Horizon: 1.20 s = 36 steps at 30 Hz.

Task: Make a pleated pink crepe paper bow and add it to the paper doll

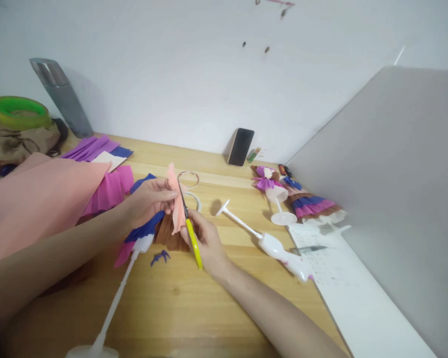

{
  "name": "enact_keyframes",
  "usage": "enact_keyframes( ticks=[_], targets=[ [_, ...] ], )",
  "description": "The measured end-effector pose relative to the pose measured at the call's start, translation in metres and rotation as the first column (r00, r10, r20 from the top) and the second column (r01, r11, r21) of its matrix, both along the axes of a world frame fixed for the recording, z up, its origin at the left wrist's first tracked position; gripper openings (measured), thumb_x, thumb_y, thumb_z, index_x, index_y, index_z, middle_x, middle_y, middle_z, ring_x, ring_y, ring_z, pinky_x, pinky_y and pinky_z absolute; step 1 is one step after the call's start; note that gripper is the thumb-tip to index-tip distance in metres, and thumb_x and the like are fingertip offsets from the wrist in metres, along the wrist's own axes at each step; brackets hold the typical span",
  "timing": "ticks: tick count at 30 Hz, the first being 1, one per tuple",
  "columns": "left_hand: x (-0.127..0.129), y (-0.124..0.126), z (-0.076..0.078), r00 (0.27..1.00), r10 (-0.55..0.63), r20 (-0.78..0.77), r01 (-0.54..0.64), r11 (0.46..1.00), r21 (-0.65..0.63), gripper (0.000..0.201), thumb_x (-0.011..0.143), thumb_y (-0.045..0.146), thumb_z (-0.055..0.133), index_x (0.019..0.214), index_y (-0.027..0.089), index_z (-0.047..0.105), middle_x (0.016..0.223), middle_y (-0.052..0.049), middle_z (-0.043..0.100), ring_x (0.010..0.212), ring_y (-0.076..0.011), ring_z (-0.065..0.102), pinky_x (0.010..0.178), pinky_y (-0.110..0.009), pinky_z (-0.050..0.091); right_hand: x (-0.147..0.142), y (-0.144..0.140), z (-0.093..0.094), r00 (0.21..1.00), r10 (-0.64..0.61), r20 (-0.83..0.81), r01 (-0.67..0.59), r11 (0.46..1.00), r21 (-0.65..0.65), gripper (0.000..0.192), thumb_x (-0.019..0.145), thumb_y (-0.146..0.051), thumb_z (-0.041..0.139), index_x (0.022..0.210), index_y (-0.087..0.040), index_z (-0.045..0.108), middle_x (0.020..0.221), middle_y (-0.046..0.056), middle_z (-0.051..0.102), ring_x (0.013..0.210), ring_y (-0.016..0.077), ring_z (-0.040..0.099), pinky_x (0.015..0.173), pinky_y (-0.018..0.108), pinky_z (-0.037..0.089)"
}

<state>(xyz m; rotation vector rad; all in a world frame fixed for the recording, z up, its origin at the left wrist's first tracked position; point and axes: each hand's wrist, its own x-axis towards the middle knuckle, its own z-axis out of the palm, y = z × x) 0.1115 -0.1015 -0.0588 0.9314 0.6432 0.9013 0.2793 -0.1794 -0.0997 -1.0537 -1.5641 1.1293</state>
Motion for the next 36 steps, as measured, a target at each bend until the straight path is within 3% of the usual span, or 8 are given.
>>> enact_keyframes(
  ticks=[9, 15, 24, 36],
  targets=[
    [0.001, 0.001, 0.0, 1.0, 0.005, 0.004, -0.005, 1.0, 0.006, 0.017, 0.064, 0.015, 0.078, 0.065, 0.01, 0.062, 0.053, -0.001, 0.065, 0.045, -0.0083, 0.059, 0.044, -0.016, 0.047, -0.001, 0.003, 0.0, 0.999, -0.044, 0.024, 0.044, 0.999, 0.016, 0.04, 0.084, -0.058, 0.061, 0.089, -0.019, 0.058, 0.068, -0.002, 0.047, 0.058, 0.0118, 0.04, 0.05, 0.023, 0.032],
    [-0.001, 0.005, -0.004, 1.0, -0.007, 0.009, 0.007, 1.0, 0.029, 0.02, 0.062, 0.018, 0.08, 0.067, 0.01, 0.063, 0.053, -0.002, 0.065, 0.046, -0.0086, 0.059, 0.044, -0.016, 0.047, -0.001, 0.002, -0.001, 0.998, -0.041, 0.044, 0.04, 0.999, 0.013, 0.035, 0.086, -0.054, 0.059, 0.09, -0.02, 0.056, 0.064, -0.003, 0.043, 0.055, 0.0112, 0.038, 0.05, 0.023, 0.032],
    [-0.001, 0.005, -0.002, 0.998, -0.063, 0.005, 0.062, 0.996, 0.056, 0.026, 0.06, 0.024, 0.085, 0.071, 0.011, 0.066, 0.054, -0.002, 0.065, 0.044, -0.0082, 0.058, 0.044, -0.016, 0.047, 0.0, -0.001, 0.011, 1.0, 0.016, 0.023, -0.017, 1.0, 0.026, 0.044, 0.084, -0.064, 0.056, 0.088, -0.02, 0.054, 0.063, -0.003, 0.044, 0.055, 0.0121, 0.039, 0.05, 0.025, 0.032],
    [0.001, 0.003, -0.001, 0.995, -0.065, -0.078, 0.073, 0.992, 0.103, 0.029, 0.057, 0.027, 0.085, 0.064, 0.01, 0.063, 0.049, -0.003, 0.063, 0.043, -0.0092, 0.058, 0.041, -0.016, 0.044, 0.001, 0.0, 0.0, 0.999, 0.017, -0.04, -0.017, 1.0, -0.002, 0.046, 0.084, -0.063, 0.058, 0.099, -0.019, 0.059, 0.051, -0.006, 0.038, 0.05, 0.0133, 0.041, 0.047, 0.025, 0.034]
  ],
)
